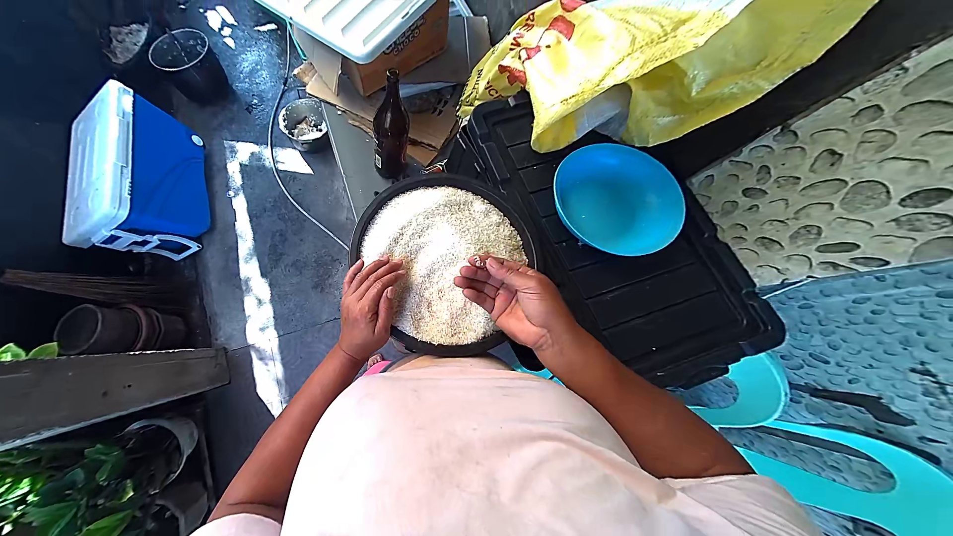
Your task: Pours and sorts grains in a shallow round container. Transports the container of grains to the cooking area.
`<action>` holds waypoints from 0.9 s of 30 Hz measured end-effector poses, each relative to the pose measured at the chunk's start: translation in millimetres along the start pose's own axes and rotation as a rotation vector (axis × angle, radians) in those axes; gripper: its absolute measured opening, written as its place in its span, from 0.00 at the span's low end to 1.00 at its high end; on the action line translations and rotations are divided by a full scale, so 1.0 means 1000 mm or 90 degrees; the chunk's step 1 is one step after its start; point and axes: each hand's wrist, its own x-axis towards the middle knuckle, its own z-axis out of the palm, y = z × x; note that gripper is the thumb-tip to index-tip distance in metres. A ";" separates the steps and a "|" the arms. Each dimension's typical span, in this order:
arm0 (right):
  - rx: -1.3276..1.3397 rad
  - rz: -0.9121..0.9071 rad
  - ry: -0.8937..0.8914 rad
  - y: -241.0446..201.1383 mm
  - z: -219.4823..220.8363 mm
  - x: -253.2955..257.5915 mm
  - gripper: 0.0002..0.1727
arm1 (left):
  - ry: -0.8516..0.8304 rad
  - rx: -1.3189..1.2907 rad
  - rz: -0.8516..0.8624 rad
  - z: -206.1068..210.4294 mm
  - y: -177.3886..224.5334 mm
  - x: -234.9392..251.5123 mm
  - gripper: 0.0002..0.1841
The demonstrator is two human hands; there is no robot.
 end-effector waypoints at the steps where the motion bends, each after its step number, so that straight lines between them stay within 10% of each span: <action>1: 0.026 0.015 0.008 0.000 -0.001 -0.002 0.22 | -0.002 0.000 -0.002 0.000 0.000 0.000 0.26; 27: 0.022 0.050 0.010 0.015 -0.003 -0.013 0.15 | -0.009 0.004 -0.016 -0.001 0.005 0.000 0.27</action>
